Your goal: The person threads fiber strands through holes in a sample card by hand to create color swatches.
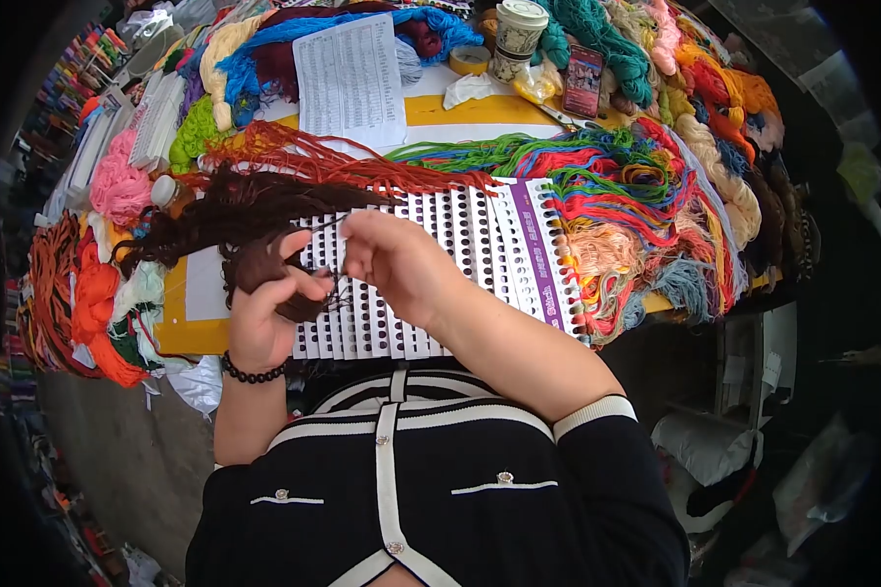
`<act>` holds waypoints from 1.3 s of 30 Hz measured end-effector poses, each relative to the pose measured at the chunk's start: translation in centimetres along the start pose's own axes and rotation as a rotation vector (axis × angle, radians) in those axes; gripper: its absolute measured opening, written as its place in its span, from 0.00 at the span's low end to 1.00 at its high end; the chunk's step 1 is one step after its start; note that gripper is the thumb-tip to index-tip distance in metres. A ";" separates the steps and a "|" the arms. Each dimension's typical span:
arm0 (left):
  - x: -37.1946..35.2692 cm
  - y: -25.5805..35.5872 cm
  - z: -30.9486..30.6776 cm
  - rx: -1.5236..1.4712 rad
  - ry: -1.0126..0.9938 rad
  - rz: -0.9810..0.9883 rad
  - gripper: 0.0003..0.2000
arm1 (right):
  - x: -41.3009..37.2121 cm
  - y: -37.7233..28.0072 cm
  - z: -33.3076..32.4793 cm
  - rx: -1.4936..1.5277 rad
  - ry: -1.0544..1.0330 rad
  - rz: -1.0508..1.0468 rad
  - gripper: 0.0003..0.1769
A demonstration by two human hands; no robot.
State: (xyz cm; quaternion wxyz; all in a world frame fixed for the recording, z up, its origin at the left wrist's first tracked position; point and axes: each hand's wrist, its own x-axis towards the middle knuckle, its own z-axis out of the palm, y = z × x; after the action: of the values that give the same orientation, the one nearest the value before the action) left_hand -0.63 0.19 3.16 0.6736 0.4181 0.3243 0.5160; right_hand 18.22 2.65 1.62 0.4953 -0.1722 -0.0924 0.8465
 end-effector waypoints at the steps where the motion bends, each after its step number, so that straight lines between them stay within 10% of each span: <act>1: -0.1 -0.1 0.4 0.070 -0.037 -0.034 0.19 | -0.3 0.4 0.8 -0.245 0.043 -0.012 0.06; 6: -0.2 -1.1 2.3 0.269 -0.034 -0.065 0.25 | -0.6 1.6 1.2 -0.750 0.015 -0.046 0.05; 39: -0.2 -1.8 3.4 0.204 0.229 0.053 0.11 | -1.2 1.8 1.6 -0.509 0.084 -0.034 0.10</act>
State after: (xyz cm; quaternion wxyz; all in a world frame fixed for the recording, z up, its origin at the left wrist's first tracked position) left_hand 3.06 -0.99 3.08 0.5723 0.4311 0.4387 0.5424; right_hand 16.73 0.75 2.79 0.4535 -0.3246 -0.2847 0.7797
